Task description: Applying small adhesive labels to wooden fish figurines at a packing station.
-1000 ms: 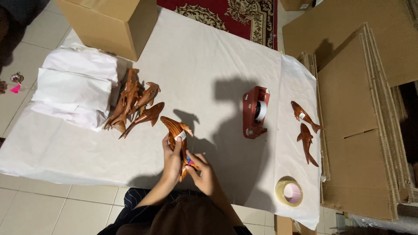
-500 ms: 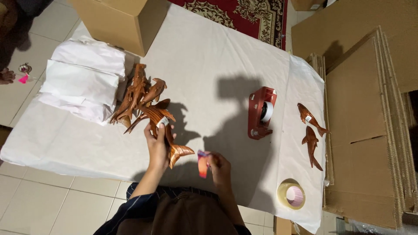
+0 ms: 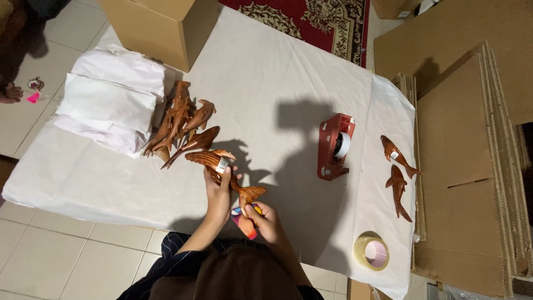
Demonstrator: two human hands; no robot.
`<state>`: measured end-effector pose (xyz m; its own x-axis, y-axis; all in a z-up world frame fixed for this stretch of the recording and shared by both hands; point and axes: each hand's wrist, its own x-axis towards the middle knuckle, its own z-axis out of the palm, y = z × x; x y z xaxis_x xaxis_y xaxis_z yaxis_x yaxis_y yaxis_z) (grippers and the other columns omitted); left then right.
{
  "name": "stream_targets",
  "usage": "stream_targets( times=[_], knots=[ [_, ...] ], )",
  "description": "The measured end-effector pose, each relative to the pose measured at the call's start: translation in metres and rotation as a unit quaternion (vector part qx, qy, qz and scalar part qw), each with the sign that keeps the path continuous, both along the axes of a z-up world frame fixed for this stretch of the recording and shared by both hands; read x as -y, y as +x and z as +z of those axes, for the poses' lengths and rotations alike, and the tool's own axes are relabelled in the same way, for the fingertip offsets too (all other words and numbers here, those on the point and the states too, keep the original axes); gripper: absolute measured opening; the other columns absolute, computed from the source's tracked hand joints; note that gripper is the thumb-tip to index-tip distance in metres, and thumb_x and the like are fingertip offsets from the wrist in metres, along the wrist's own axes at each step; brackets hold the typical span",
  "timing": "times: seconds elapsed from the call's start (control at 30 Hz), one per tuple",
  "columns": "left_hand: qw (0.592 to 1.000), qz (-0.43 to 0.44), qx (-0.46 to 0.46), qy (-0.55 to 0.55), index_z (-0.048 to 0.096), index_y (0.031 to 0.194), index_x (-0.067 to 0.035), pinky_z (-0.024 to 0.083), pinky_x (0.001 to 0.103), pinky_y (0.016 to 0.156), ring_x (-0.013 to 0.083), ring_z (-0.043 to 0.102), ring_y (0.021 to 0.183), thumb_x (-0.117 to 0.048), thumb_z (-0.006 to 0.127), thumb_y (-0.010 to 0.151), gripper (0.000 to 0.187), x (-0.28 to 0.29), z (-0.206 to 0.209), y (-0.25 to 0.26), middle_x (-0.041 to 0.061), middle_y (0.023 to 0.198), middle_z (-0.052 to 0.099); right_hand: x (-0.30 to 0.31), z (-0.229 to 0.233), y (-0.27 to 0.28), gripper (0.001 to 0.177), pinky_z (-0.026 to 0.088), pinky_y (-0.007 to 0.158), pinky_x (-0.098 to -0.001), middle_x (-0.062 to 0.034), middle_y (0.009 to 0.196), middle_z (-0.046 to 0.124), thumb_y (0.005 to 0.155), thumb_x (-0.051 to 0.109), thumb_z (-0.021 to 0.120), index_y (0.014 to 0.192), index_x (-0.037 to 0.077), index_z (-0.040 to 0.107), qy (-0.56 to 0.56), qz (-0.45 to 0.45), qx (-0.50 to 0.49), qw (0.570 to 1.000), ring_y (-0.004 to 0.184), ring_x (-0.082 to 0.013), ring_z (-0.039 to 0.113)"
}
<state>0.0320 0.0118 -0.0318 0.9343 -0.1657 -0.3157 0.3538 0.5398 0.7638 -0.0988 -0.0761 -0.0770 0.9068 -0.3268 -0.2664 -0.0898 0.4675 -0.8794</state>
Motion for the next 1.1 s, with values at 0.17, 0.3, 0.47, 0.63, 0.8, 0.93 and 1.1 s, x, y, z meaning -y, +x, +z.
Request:
stream_targets(
  times=[0.17, 0.3, 0.47, 0.63, 0.8, 0.93, 1.1],
  knots=[
    [0.998, -0.008, 0.05, 0.032, 0.012, 0.158, -0.006, 0.064, 0.046, 0.085, 0.0263, 0.064, 0.105, -0.017, 0.066, 0.099, 0.081, -0.008, -0.002, 0.022, 0.02, 0.131, 0.05, 0.021, -0.021, -0.008, 0.022, 0.051, 0.049, -0.03, -0.0128, 0.054, 0.054, 0.1, 0.017, 0.068, 0.094, -0.004, 0.069, -0.111, -0.045, -0.037, 0.992, 0.048, -0.0182, 0.055],
    [0.996, -0.076, 0.002, -0.04, 0.008, 0.163, -0.008, 0.061, 0.047, 0.091, 0.032, 0.063, 0.116, -0.047, 0.044, 0.106, 0.078, -0.01, 0.009, 0.028, 0.025, 0.14, 0.048, 0.036, -0.031, -0.004, 0.039, 0.055, 0.08, -0.0218, -0.0052, 0.097, 0.07, 0.102, 0.018, 0.063, 0.137, 0.002, 0.06, -0.174, -0.226, 0.039, 0.958, 0.088, -0.0065, 0.064],
    [0.975, -0.206, -0.036, -0.078, 0.026, 0.159, -0.004, 0.061, 0.049, 0.09, 0.034, 0.068, 0.106, -0.036, 0.046, 0.105, 0.066, 0.006, 0.027, -0.001, 0.025, 0.124, 0.061, 0.025, 0.071, 0.014, 0.046, 0.046, 0.108, -0.0434, -0.0179, 0.132, 0.056, 0.108, 0.014, 0.046, 0.152, 0.0, 0.049, -0.387, -0.184, 0.069, 0.901, 0.12, -0.0266, 0.053],
    [0.957, -0.278, -0.054, -0.058, 0.046, 0.152, -0.003, 0.044, 0.045, 0.111, 0.0271, 0.053, 0.133, -0.031, 0.057, 0.103, 0.057, 0.038, -0.015, -0.023, 0.021, 0.149, 0.051, 0.037, 0.063, 0.04, 0.05, 0.023, 0.118, -0.0589, -0.0309, 0.16, 0.036, 0.1, -0.003, 0.041, 0.15, -0.008, 0.046, -0.655, -0.027, 0.029, 0.755, 0.146, -0.0482, 0.034],
    [0.961, -0.224, -0.076, -0.14, 0.057, 0.136, -0.008, 0.063, 0.033, 0.074, 0.0176, 0.07, 0.089, -0.035, 0.05, 0.107, 0.041, 0.043, -0.009, 0.002, 0.004, 0.104, 0.063, 0.026, 0.046, 0.036, 0.057, 0.012, 0.124, -0.056, -0.0243, 0.166, 0.029, 0.098, -0.002, 0.051, 0.153, 0.0, 0.042, -0.704, 0.028, 0.019, 0.71, 0.154, -0.0392, 0.026],
    [0.967, -0.185, -0.06, -0.165, 0.054, 0.138, -0.003, 0.063, 0.039, 0.081, 0.0217, 0.07, 0.092, -0.031, 0.051, 0.108, 0.041, 0.049, -0.029, 0.021, 0.012, 0.112, 0.066, 0.018, 0.061, 0.029, 0.062, 0.017, 0.121, -0.061, -0.0251, 0.166, 0.029, 0.09, -0.008, 0.056, 0.151, -0.001, 0.045, -0.708, 0.055, 0.033, 0.703, 0.153, -0.0399, 0.029],
    [0.972, -0.129, -0.087, -0.177, 0.053, 0.133, -0.006, 0.063, 0.047, 0.085, 0.0316, 0.071, 0.104, -0.029, 0.054, 0.106, 0.035, 0.047, -0.009, 0.025, 0.014, 0.114, 0.066, 0.014, 0.086, 0.022, 0.038, 0.02, 0.12, -0.0594, -0.023, 0.159, 0.044, 0.097, -0.003, 0.052, 0.134, -0.001, 0.06, -0.666, 0.05, 0.085, 0.739, 0.146, -0.0351, 0.044]
  ],
)
